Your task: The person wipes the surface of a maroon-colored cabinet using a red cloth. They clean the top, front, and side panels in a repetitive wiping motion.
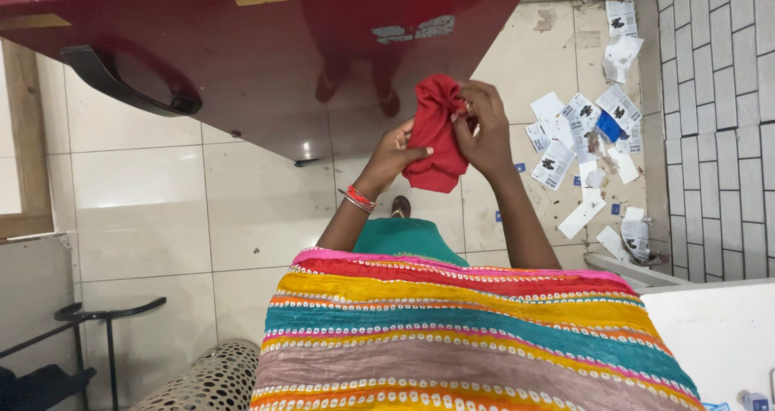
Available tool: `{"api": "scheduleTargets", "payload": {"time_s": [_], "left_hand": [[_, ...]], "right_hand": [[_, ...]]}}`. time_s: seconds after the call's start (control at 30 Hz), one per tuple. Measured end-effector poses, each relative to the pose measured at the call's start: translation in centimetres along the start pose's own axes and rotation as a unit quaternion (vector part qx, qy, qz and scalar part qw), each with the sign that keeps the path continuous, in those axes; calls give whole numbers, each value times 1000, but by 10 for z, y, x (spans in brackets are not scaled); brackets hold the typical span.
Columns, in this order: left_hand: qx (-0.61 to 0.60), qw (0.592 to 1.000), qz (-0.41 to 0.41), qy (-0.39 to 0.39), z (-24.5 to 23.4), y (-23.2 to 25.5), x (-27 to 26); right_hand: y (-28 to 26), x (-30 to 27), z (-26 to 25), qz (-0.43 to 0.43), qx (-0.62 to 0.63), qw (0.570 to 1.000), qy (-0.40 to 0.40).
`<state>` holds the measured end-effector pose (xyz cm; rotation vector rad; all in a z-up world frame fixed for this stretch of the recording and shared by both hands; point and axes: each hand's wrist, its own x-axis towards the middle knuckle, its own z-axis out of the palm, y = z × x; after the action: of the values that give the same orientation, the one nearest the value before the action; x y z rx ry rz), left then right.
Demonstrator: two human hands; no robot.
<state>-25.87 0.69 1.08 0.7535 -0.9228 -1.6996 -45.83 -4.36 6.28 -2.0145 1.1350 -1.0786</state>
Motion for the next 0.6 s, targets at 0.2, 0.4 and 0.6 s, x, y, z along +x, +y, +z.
{"api": "scheduleTargets", "payload": {"time_s": [0.2, 0.4, 0.6], "left_hand": [[6, 1000, -9, 26, -9, 9, -9], [32, 999, -17, 29, -23, -1, -14], [134, 983, -25, 124, -52, -40, 0]], "right_hand": [[-25, -32, 18, -99, -76, 991, -43], [-28, -60, 58, -40, -70, 993, 85], [-1, -70, 81, 42, -96, 984, 147]]}}
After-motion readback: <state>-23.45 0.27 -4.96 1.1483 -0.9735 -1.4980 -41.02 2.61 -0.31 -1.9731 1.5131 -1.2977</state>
